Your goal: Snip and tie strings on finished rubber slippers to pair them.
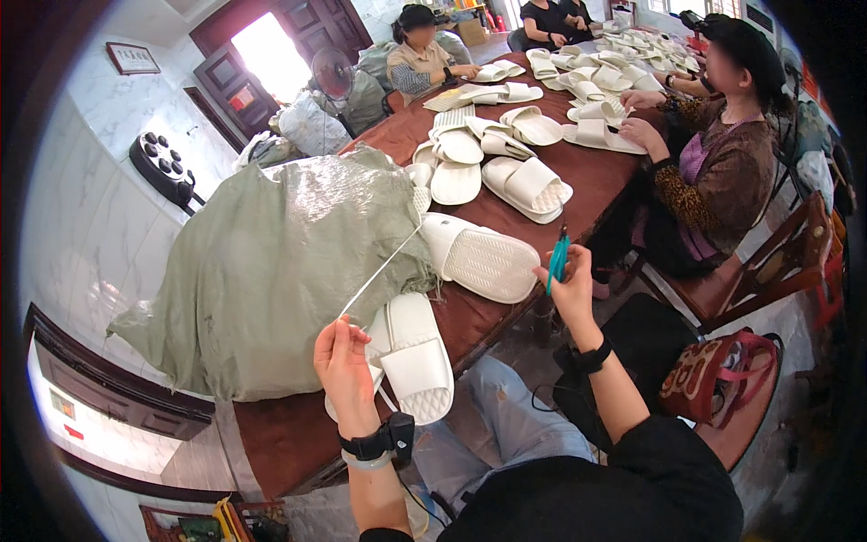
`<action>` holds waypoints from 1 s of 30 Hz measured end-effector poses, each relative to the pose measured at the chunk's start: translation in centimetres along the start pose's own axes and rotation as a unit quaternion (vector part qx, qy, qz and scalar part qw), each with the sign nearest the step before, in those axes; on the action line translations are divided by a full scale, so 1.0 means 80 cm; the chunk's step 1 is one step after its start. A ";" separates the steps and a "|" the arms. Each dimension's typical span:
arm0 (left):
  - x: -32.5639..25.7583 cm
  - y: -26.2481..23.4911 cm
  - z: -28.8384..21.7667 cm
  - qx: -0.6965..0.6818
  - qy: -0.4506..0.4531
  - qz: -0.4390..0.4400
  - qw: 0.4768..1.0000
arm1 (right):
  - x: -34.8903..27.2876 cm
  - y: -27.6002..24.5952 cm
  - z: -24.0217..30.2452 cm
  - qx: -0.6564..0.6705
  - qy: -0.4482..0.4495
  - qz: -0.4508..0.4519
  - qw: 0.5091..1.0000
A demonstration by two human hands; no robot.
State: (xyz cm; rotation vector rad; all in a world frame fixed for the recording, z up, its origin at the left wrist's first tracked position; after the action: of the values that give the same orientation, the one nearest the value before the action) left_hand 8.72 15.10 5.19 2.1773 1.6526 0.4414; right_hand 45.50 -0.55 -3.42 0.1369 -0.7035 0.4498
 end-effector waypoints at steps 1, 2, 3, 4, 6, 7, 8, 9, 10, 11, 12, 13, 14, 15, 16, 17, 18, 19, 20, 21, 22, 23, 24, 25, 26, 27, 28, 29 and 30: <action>-0.002 -0.005 -0.005 -0.010 0.012 -0.006 1.000 | 0.005 0.001 -0.011 -0.028 0.011 0.017 0.999; -0.004 -0.007 -0.007 -0.010 0.014 -0.006 1.000 | 0.004 0.005 -0.014 -0.026 0.009 0.017 0.999; -0.006 -0.004 -0.008 -0.005 0.010 0.007 1.000 | -0.002 0.025 -0.022 0.063 0.059 0.063 0.994; -0.007 0.000 -0.008 0.001 0.006 0.021 1.000 | -0.012 0.044 -0.027 0.151 0.109 0.107 0.977; -0.017 0.014 -0.017 -0.005 0.015 0.041 0.999 | -0.027 0.046 -0.015 0.088 0.100 0.158 0.978; -0.025 0.021 -0.023 -0.010 0.026 0.059 0.998 | -0.032 0.049 -0.003 0.111 0.113 0.151 0.976; -0.027 0.022 -0.027 -0.009 0.023 0.060 0.998 | -0.038 0.050 0.008 0.133 0.126 0.144 0.972; -0.028 0.020 -0.037 -0.046 0.028 0.073 0.996 | -0.042 0.049 0.014 0.061 0.100 0.155 0.981; -0.030 0.021 -0.049 -0.083 0.032 0.087 0.992 | -0.048 0.046 0.019 0.062 0.101 0.154 0.981; -0.034 0.019 -0.064 -0.103 0.049 0.082 0.990 | -0.050 0.039 0.027 0.030 0.088 0.149 0.984; -0.036 0.013 -0.079 -0.101 0.052 0.083 0.990 | -0.051 0.035 0.035 0.000 0.073 0.145 0.987; -0.036 0.002 -0.095 -0.133 0.064 0.091 0.985 | -0.052 0.027 0.030 0.000 0.052 0.117 0.992; -0.035 -0.010 -0.113 -0.165 0.075 0.099 0.978 | -0.052 0.019 0.024 -0.004 0.049 0.100 0.994; -0.035 -0.023 -0.131 -0.163 0.078 0.097 0.979 | -0.048 0.016 0.024 -0.003 0.048 0.094 0.994; -0.037 -0.037 -0.152 -0.182 0.098 0.104 0.973 | -0.042 0.013 0.026 -0.002 0.048 0.088 0.995; -0.041 -0.051 -0.173 -0.201 0.118 0.111 0.966 | -0.035 0.015 0.033 0.006 0.047 0.095 0.994; -0.040 -0.067 -0.182 -0.203 0.115 0.111 0.966 | -0.032 0.015 0.032 0.003 0.048 0.096 0.994; -0.044 -0.086 -0.194 -0.232 0.127 0.106 0.959 | -0.029 0.017 0.035 -0.012 0.033 0.109 0.993; -0.054 -0.107 -0.210 -0.259 0.143 0.100 0.950 | -0.025 0.023 0.040 -0.023 0.016 0.125 0.992; -0.059 -0.123 -0.219 -0.261 0.144 0.100 0.949 | -0.024 0.023 0.031 -0.024 0.005 0.123 0.992; -0.066 -0.146 -0.229 -0.283 0.172 0.098 0.938 | -0.024 0.022 0.016 -0.028 0.005 0.124 0.992; -0.074 -0.171 -0.239 -0.305 0.200 0.096 0.926 | -0.023 0.018 -0.002 -0.017 0.023 0.118 0.993; -0.098 -0.214 -0.259 -0.313 0.245 0.036 0.917 | -0.021 0.022 -0.010 0.002 0.040 0.117 0.992; -0.128 -0.231 -0.284 -0.278 0.255 0.083 0.922 | -0.018 0.028 -0.012 0.019 0.055 0.122 0.991; -0.162 -0.251 -0.308 -0.241 0.264 0.130 0.925 | -0.016 0.037 -0.015 0.055 0.062 0.140 0.987; -0.196 -0.318 -0.328 -0.222 0.278 0.114 0.928 | -0.016 0.043 -0.021 0.053 0.057 0.150 0.986; -0.226 -0.368 -0.340 -0.202 0.292 0.096 0.930 | -0.015 0.048 -0.026 0.052 0.051 0.162 0.984; -0.258 -0.372 -0.339 -0.191 0.369 -0.045 0.908 | -0.012 0.050 -0.028 0.085 0.027 0.146 0.985; -0.290 -0.385 -0.331 -0.221 0.398 -0.156 0.877 | -0.007 0.050 -0.030 0.070 0.016 0.149 0.986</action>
State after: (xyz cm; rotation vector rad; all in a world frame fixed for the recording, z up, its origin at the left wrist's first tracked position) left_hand -35.65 2.92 13.50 1.4054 1.9640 1.5900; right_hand 44.76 3.45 -5.70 0.1561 -0.6629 0.7875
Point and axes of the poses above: each hand's wrist, its own x-axis towards the middle knuckle, its own y-axis out of the palm, z = x × y, the point moved 9 cm from there along x, towards the middle knuckle, and after that the axes turned 13 degrees about -y, right-handed, at the moved point
